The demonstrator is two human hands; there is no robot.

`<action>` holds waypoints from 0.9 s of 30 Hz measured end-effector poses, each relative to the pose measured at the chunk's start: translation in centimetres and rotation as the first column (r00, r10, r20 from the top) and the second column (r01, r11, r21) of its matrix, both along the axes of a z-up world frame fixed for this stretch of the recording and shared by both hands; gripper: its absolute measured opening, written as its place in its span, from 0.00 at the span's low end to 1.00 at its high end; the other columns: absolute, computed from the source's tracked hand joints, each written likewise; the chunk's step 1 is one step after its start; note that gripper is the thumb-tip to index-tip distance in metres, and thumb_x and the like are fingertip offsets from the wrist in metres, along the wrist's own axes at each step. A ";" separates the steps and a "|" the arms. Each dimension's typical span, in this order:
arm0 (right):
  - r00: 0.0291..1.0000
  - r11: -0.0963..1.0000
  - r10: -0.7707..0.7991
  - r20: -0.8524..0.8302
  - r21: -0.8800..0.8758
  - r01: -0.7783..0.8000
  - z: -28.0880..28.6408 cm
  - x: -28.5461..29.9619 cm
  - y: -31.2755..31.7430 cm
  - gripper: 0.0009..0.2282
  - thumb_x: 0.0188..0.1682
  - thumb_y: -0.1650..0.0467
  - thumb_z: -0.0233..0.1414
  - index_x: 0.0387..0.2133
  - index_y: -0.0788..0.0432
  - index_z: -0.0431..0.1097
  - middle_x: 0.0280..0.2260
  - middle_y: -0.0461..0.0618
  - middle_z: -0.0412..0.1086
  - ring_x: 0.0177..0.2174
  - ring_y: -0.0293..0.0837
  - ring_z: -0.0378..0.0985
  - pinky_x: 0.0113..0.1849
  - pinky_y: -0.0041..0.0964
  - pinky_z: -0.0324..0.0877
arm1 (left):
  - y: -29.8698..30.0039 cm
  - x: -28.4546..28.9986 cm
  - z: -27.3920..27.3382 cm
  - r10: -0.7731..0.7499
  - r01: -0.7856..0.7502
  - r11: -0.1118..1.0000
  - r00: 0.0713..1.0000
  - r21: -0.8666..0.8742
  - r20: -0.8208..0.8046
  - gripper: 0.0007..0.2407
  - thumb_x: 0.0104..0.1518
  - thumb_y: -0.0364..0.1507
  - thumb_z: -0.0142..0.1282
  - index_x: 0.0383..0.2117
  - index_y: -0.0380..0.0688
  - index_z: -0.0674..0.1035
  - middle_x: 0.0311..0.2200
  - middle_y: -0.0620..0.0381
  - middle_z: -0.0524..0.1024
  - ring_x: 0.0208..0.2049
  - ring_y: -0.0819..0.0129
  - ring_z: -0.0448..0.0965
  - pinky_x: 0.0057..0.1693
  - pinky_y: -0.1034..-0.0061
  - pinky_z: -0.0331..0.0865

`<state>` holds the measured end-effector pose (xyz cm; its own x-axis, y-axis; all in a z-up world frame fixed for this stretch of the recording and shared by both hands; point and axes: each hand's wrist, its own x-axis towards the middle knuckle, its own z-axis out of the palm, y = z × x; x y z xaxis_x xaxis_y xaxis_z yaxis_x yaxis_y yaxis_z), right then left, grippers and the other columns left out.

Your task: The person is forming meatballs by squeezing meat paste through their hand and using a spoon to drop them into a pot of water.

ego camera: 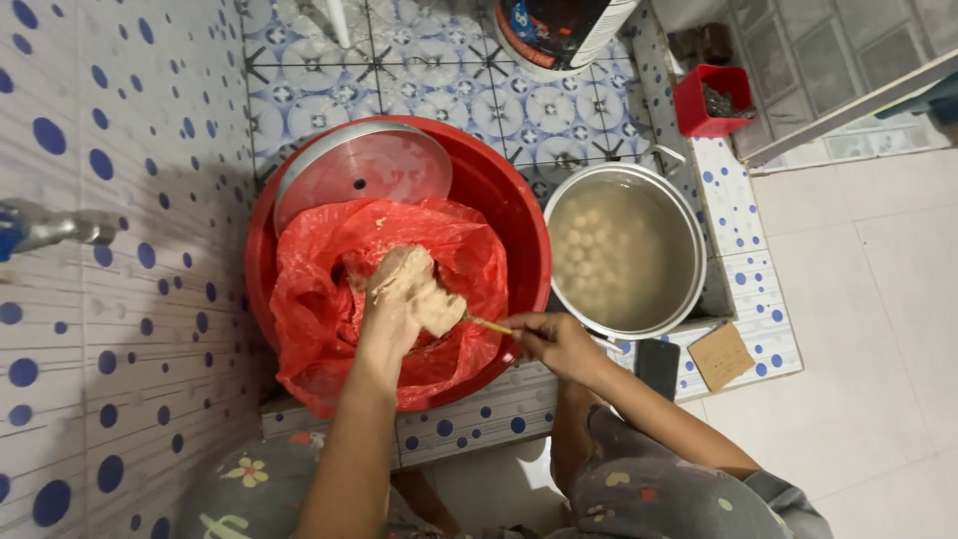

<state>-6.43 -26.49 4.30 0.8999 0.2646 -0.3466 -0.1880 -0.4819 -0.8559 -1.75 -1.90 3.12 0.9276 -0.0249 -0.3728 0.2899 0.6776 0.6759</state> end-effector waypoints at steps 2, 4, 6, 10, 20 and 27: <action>0.999 0.999 0.032 -0.033 0.043 -0.031 0.6 -0.2 0.6 0.12 0.49 0.76 0.54 0.45 0.58 0.79 0.17 0.54 0.77 0.21 0.41 0.77 0.31 0.33 0.73 | -0.3 0.0 -1.6 0.012 0.005 0.991 0.992 -0.135 0.127 0.04 0.64 0.29 0.51 0.31 0.48 0.71 0.18 0.68 0.54 0.15 0.82 0.57 0.21 0.89 0.55; 1.000 0.999 0.005 -0.013 0.050 -0.004 1.4 -0.1 1.0 0.11 0.49 0.76 0.54 0.43 0.59 0.80 0.14 0.51 0.74 0.20 0.40 0.74 0.30 0.32 0.70 | -0.9 0.8 -3.1 0.111 -0.147 0.860 0.989 0.489 0.101 0.07 0.50 0.26 0.65 0.34 0.48 0.84 0.16 0.55 0.75 0.13 0.72 0.73 0.19 0.74 0.70; 1.000 1.000 -0.018 0.015 0.004 0.018 3.1 -0.2 1.8 0.11 0.49 0.75 0.54 0.43 0.58 0.80 0.14 0.51 0.74 0.20 0.40 0.74 0.29 0.33 0.70 | -1.3 1.2 -5.4 -0.019 -0.329 0.639 0.897 0.695 0.442 0.08 0.48 0.31 0.70 0.33 0.52 0.83 0.22 0.59 0.77 0.23 0.66 0.77 0.32 0.70 0.70; 0.997 0.995 -0.042 0.072 -0.083 0.048 3.9 -0.1 1.9 0.11 0.50 0.73 0.54 0.43 0.57 0.80 0.14 0.51 0.75 0.20 0.42 0.76 0.29 0.35 0.71 | -2.4 0.7 -6.9 -0.295 -0.515 0.350 0.732 0.782 0.614 0.12 0.49 0.38 0.72 0.33 0.51 0.81 0.30 0.55 0.81 0.34 0.52 0.80 0.44 0.60 0.69; 0.967 0.974 -0.211 0.141 -0.056 0.221 1.5 0.7 -3.0 0.10 0.49 0.75 0.55 0.42 0.57 0.81 0.12 0.52 0.70 0.16 0.40 0.68 0.23 0.32 0.67 | 1.8 1.5 -3.7 0.138 -0.176 0.949 0.978 0.261 0.159 0.12 0.57 0.20 0.63 0.46 0.35 0.77 0.34 0.48 0.78 0.26 0.73 0.78 0.29 0.83 0.78; 0.798 0.822 -0.558 0.230 0.017 0.570 -6.2 2.9 -11.1 0.09 0.51 0.76 0.51 0.43 0.62 0.77 0.14 0.48 0.67 0.12 0.34 0.59 0.17 0.26 0.52 | 1.3 0.4 -2.0 0.129 -0.137 0.947 0.991 0.291 0.047 0.12 0.49 0.10 0.48 0.21 0.44 0.70 0.26 0.59 0.69 0.28 0.65 0.74 0.22 0.78 0.66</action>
<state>-3.52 -37.63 -1.92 0.9373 -0.3252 -0.1254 -0.2543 -0.3921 -0.8841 -1.36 -0.58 1.07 0.9246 0.2060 -0.3204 0.1897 0.4802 0.8564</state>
